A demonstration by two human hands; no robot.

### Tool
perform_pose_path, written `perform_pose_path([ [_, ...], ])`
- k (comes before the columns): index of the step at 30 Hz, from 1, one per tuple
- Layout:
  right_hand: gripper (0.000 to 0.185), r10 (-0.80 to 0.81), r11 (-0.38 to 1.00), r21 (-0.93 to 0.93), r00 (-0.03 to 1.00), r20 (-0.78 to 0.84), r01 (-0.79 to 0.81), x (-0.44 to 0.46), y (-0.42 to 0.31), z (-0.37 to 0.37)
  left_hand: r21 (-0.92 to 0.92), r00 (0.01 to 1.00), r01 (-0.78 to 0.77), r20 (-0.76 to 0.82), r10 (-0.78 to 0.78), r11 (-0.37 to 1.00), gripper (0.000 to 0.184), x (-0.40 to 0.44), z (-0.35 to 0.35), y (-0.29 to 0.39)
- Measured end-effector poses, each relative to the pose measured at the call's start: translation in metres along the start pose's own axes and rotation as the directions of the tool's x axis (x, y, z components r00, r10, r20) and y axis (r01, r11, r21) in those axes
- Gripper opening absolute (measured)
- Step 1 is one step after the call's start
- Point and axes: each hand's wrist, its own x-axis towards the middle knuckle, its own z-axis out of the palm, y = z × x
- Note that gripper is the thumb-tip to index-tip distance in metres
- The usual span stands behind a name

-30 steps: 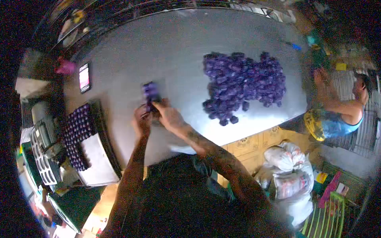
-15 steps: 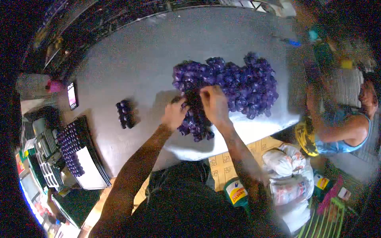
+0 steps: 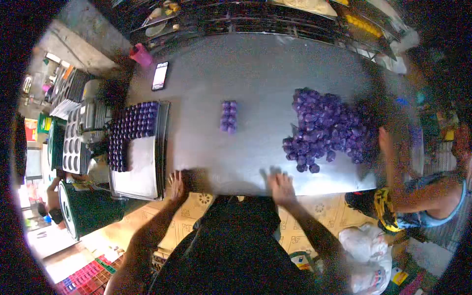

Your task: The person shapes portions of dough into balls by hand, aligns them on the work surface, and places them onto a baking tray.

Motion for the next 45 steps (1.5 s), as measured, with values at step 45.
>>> perform_pose_path([
  [45,0.014,0.125,0.928,0.365,0.985,-0.115,-0.075,0.269,0.093,0.063,-0.136,0.676,-0.544,-0.656,0.336,0.828,0.038,0.223,-0.138,0.129],
])
